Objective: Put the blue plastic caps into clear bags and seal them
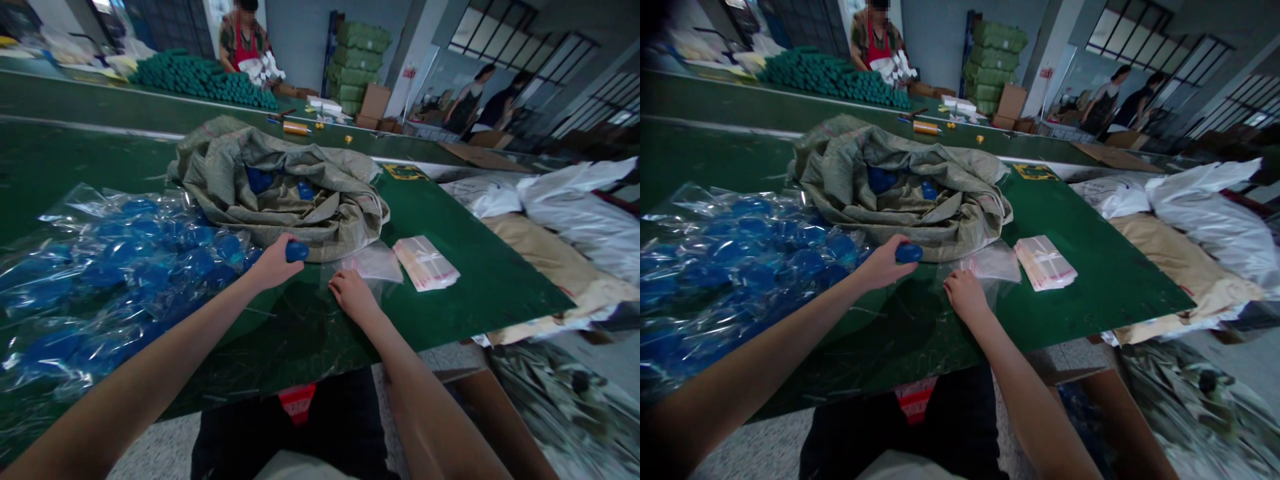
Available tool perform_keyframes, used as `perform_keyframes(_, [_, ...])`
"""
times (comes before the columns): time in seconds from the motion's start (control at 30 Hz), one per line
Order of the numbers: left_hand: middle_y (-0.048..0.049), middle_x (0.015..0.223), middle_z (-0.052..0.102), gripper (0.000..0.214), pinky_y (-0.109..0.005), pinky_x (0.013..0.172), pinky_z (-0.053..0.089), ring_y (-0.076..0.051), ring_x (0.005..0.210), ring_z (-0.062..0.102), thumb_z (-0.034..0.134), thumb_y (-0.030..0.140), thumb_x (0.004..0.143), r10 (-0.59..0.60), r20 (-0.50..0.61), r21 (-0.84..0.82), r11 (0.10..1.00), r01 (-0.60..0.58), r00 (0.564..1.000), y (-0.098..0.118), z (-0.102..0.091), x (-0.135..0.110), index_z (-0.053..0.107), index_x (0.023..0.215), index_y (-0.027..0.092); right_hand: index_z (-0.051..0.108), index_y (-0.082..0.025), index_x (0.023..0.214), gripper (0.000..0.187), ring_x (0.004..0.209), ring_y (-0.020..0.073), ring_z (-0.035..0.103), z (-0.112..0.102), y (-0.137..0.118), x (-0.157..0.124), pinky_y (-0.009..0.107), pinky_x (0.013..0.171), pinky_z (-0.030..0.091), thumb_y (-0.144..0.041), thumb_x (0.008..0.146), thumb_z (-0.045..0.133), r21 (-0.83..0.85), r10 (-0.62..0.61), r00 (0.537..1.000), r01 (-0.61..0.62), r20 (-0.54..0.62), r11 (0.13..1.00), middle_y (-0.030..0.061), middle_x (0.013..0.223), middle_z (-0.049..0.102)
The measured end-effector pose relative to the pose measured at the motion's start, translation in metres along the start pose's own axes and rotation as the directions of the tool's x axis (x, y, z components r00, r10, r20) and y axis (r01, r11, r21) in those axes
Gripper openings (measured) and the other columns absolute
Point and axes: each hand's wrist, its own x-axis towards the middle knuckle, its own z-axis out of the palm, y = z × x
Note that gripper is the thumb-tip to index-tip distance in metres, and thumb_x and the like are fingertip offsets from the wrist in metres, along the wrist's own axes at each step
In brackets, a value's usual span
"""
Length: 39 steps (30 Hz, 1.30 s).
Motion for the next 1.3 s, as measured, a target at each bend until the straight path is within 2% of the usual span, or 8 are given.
perform_keyframes(0.13, [-0.0028, 0.102, 0.063, 0.052, -0.03, 0.071, 0.05, -0.017, 0.078, 0.061, 0.062, 0.025, 0.068, -0.065, -0.013, -0.351, 0.935, 0.056, 0.998, 0.006, -0.008, -0.001, 0.051, 0.118, 0.02, 0.068, -0.016, 0.087, 0.017, 0.091, 0.0254, 0.058, -0.004, -0.003, 0.003, 0.041, 0.087, 0.047, -0.017, 0.091, 0.051, 0.052, 0.007, 0.998, -0.004, -0.069, 0.999, 0.0122, 0.092, 0.066])
perform_keyframes(0.27, [0.0001, 0.096, 0.061, 0.04, -0.027, 0.072, 0.049, -0.016, 0.082, 0.059, 0.07, 0.034, 0.069, -0.082, -0.091, -0.55, 0.835, 0.019, 0.992, 0.007, -0.007, 0.003, 0.055, 0.105, 0.023, 0.064, -0.018, 0.085, 0.014, 0.087, 0.0227, 0.059, -0.021, -0.001, 0.01, 0.039, 0.084, 0.048, -0.023, 0.09, 0.051, 0.357, 0.193, 0.943, -0.088, -0.27, 0.93, 0.0093, 0.089, 0.066])
perform_keyframes(0.33, [0.0008, 0.092, 0.061, 0.036, -0.027, 0.073, 0.049, -0.015, 0.081, 0.06, 0.07, 0.042, 0.072, -0.138, -0.128, -0.635, 0.772, 0.025, 0.982, 0.004, -0.006, 0.005, 0.055, 0.097, 0.022, 0.063, -0.019, 0.086, 0.016, 0.082, 0.0206, 0.061, -0.032, 0.002, 0.019, 0.036, 0.077, 0.05, -0.031, 0.089, 0.053, 0.597, 0.349, 0.9, -0.133, -0.262, 0.791, 0.0075, 0.087, 0.067])
perform_keyframes(0.4, [0.0007, 0.089, 0.063, 0.034, -0.028, 0.073, 0.05, -0.015, 0.079, 0.061, 0.068, 0.046, 0.074, -0.162, -0.13, -0.667, 0.744, 0.035, 0.978, 0.003, -0.007, 0.006, 0.054, 0.093, 0.022, 0.063, -0.02, 0.085, 0.019, 0.081, 0.0191, 0.064, -0.043, 0.003, 0.029, 0.033, 0.073, 0.051, -0.038, 0.085, 0.057, 0.828, 0.462, 0.871, -0.133, -0.164, 0.545, 0.0057, 0.086, 0.069])
perform_keyframes(0.5, [0.0005, 0.083, 0.063, 0.029, -0.029, 0.071, 0.049, -0.016, 0.076, 0.06, 0.069, 0.044, 0.073, -0.094, -0.125, -0.568, 0.823, 0.006, 0.988, 0.006, -0.013, 0.007, 0.059, 0.085, 0.02, 0.062, -0.022, 0.081, 0.016, 0.083, 0.0184, 0.068, -0.052, 0.0, 0.049, 0.031, 0.072, 0.053, -0.037, 0.079, 0.061, 0.982, 0.483, 0.875, -0.078, -0.016, 0.174, 0.0039, 0.088, 0.071])
perform_keyframes(0.63, [-0.0008, 0.079, 0.067, 0.033, -0.031, 0.075, 0.046, -0.018, 0.078, 0.06, 0.066, 0.051, 0.077, 0.019, -0.091, -0.35, 0.935, -0.05, 0.996, 0.019, -0.02, 0.014, 0.069, 0.079, 0.018, 0.062, -0.021, 0.079, 0.011, 0.08, 0.0176, 0.069, -0.054, -0.012, 0.077, 0.031, 0.072, 0.055, -0.031, 0.075, 0.064, 0.998, 0.433, 0.9, -0.051, 0.058, -0.028, 0.0027, 0.086, 0.072])
perform_keyframes(1.03, [-0.0034, 0.086, 0.074, 0.022, -0.029, 0.08, 0.047, -0.019, 0.084, 0.066, 0.062, 0.035, 0.082, 0.067, -0.304, -0.085, 0.992, -0.098, 0.95, 0.015, -0.04, 0.064, 0.074, 0.081, 0.017, 0.074, -0.02, 0.085, 0.028, 0.092, 0.0193, 0.069, -0.052, -0.025, 0.147, 0.033, 0.088, 0.054, -0.04, 0.067, 0.079, 0.999, 0.217, 0.976, -0.029, 0.019, 0.042, 0.0048, 0.096, 0.076])
perform_keyframes(1.3, [-0.0035, 0.086, 0.074, 0.025, -0.03, 0.079, 0.048, -0.018, 0.081, 0.065, 0.064, 0.041, 0.082, 0.058, -0.296, -0.038, 0.997, -0.072, 0.953, 0.008, -0.044, 0.065, 0.075, 0.082, 0.018, 0.075, -0.019, 0.08, 0.024, 0.089, 0.0215, 0.071, -0.046, -0.019, 0.158, 0.037, 0.088, 0.057, -0.042, 0.071, 0.073, 0.996, 0.277, 0.959, -0.078, 0.061, 0.051, 0.0056, 0.092, 0.076])
